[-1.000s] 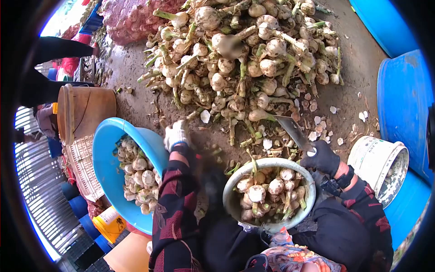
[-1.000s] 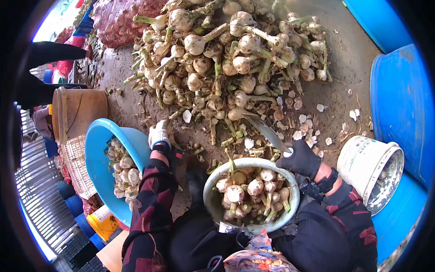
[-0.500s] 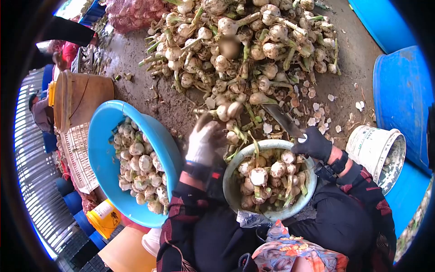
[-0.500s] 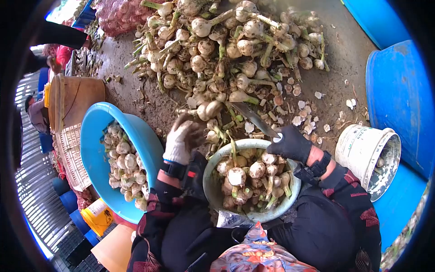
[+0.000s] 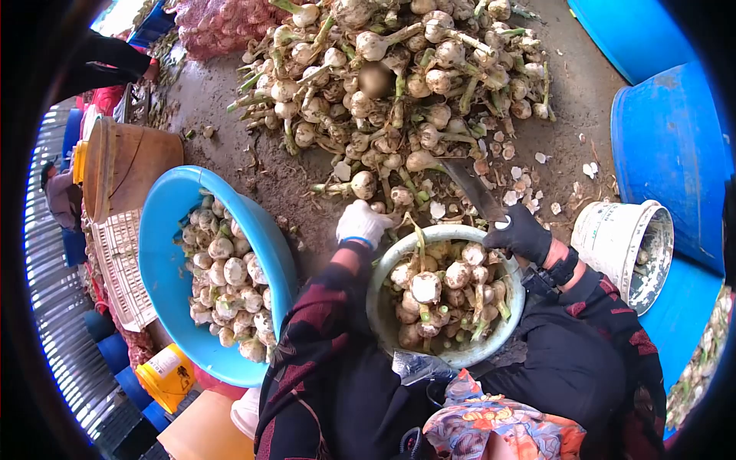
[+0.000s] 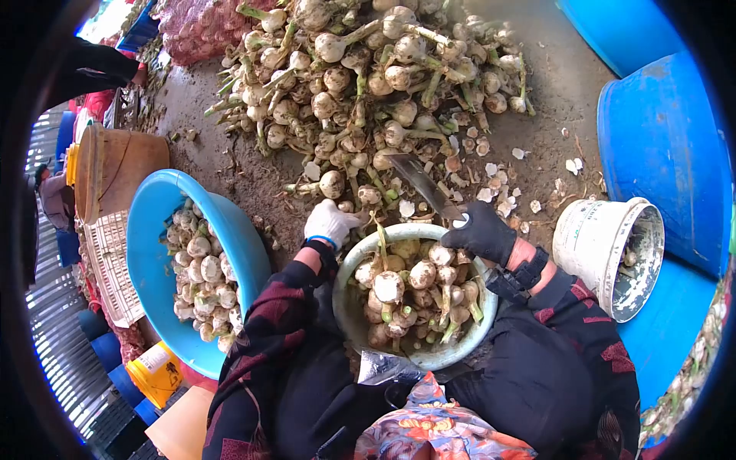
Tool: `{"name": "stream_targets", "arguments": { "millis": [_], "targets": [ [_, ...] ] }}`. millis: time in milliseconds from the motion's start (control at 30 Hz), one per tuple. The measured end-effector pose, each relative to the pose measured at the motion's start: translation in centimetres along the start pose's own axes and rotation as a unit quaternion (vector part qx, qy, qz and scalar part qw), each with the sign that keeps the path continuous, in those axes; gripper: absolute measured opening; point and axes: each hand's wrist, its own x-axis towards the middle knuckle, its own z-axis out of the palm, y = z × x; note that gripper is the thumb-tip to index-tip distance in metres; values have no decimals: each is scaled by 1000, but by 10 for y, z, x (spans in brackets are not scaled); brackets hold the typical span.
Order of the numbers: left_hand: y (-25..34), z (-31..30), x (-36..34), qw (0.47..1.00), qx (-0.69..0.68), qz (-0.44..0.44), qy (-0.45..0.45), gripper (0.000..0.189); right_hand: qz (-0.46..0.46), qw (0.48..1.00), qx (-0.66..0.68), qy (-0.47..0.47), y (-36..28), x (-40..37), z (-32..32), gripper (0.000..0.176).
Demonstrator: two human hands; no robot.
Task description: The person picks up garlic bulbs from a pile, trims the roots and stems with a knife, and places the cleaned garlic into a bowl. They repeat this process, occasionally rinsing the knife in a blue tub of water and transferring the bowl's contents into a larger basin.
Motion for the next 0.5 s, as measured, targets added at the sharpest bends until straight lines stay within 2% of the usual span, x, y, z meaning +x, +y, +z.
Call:
{"name": "stream_targets", "arguments": {
  "millis": [67, 133, 167, 200, 233, 267, 300, 367, 433, 467, 500],
  "targets": [
    [-6, 1, 8, 965, -251, -10, -69, 39, 5, 1000, 3, 9, 2, -3, -3, 24],
    [-4, -3, -2, 872, -481, 1, -92, 36, 5, 1000, 1, 12, 11, -3, -7, 24],
    [1, -7, -12, 804, -587, 13, -91, 37, 7, 1000, 3, 15, 13, -5, -8, 24],
    [3, -14, -16, 886, -459, 66, -10, 39, 5, 1000, 15, 24, 14, -7, -9, 24],
    [7, -11, -18, 853, -518, 52, 26, 43, 4, 999, 27, 33, 16, -9, -11, 25],
    [7, -20, -27, 808, -582, 85, -4, 42, -13, 999, 7, 39, 22, -7, -11, 26],
    [6, -32, -37, 756, -643, 119, -38, 41, -4, 997, 61, 45, 25, -7, -9, 25],
    [34, -59, -58, 769, -628, 117, 20, 37, 5, 994, 45, 95, 50, 2, -6, 22],
    [62, -74, -72, 732, -666, 144, -12, 39, -103, 991, -39, 78, 57, 3, -8, 21],
    [72, -75, -70, 725, -668, 162, -37, 42, -78, 995, -42, 45, 55, 6, -9, 25],
    [84, -78, -71, 720, -669, 179, -54, 44, 16, 997, -63, 45, 57, 10, -10, 31]
  ]
}}
